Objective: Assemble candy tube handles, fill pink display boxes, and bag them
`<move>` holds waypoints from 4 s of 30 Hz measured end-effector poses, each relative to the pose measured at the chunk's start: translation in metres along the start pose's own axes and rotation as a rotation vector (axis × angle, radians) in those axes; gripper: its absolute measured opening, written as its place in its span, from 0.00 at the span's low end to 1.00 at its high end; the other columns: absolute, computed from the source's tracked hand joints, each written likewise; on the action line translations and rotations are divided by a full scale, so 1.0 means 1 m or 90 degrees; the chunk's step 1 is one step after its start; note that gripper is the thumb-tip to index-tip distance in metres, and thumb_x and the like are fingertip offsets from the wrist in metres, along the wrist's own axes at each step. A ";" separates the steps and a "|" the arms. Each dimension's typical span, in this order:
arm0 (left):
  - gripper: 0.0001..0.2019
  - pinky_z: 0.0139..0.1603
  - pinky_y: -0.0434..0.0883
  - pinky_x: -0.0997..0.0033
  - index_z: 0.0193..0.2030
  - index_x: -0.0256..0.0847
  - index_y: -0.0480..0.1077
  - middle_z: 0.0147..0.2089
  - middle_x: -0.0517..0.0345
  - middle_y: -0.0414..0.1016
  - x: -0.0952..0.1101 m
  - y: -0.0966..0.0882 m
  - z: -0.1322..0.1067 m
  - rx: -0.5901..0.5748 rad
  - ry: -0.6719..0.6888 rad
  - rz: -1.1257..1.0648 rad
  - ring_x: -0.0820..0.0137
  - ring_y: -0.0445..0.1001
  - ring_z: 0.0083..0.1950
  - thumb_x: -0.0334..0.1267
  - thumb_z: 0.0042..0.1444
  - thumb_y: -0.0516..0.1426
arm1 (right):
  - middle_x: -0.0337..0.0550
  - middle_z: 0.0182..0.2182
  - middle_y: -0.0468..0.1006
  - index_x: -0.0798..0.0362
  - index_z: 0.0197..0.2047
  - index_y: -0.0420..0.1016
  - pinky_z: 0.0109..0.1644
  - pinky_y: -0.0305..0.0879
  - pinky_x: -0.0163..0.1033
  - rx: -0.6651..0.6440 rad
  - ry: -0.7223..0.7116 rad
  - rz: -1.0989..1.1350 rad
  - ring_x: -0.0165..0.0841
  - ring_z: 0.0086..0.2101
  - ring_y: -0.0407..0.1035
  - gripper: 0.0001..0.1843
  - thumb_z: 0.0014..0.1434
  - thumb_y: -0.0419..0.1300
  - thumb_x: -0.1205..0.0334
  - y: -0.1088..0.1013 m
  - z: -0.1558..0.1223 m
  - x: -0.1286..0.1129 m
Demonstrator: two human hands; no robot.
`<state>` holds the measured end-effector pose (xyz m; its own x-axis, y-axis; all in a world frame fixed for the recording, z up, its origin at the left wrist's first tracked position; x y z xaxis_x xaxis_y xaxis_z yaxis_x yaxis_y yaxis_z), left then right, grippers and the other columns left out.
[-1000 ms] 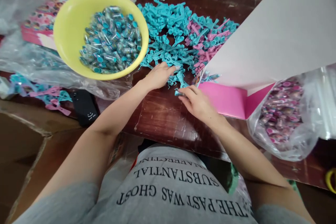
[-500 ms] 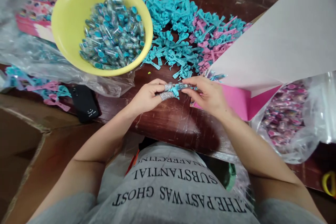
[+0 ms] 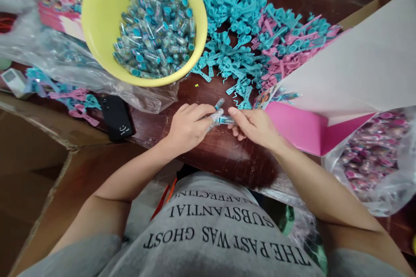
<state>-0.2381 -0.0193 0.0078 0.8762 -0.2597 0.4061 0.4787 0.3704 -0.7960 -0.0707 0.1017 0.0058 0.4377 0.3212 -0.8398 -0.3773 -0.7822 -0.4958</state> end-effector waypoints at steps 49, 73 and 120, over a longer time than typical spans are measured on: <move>0.05 0.38 0.73 0.74 0.45 0.40 0.77 0.37 0.59 0.81 0.041 0.031 -0.003 -0.048 -0.112 -0.294 0.72 0.77 0.36 0.38 0.67 0.64 | 0.45 0.43 0.84 0.51 0.52 0.77 0.36 0.70 0.37 0.032 -0.089 0.091 0.30 0.34 0.75 0.25 0.68 0.62 0.37 -0.017 -0.074 0.032; 0.12 0.52 0.68 0.56 0.48 0.45 0.83 0.53 0.54 0.87 0.087 0.154 0.034 -0.099 0.147 -0.030 0.64 0.80 0.49 0.30 0.73 0.57 | 0.47 0.37 0.84 0.46 0.43 0.82 0.37 0.63 0.46 0.138 -0.025 -0.482 0.46 0.39 0.77 0.20 0.70 0.60 0.39 -0.132 -0.048 0.063; 0.22 0.63 0.77 0.53 0.59 0.40 0.68 0.57 0.44 0.78 -0.015 0.037 -0.078 -0.026 -0.352 -0.095 0.57 0.78 0.59 0.22 0.60 0.54 | 0.55 0.79 0.53 0.47 0.73 0.69 0.71 0.58 0.78 -0.033 -0.150 -0.435 0.70 0.76 0.40 0.34 0.67 0.66 0.50 0.076 0.209 -0.094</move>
<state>-0.2381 -0.0713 -0.0625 0.7032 0.2032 0.6813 0.6069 0.3275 -0.7241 -0.3110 0.1239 0.0012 0.3720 0.8496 -0.3739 -0.0399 -0.3878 -0.9209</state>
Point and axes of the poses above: each hand's wrist, its own z-axis towards the middle knuckle, its own y-axis out of the palm, x = y × z, the point moved 4 cm from there along z, towards the middle knuckle
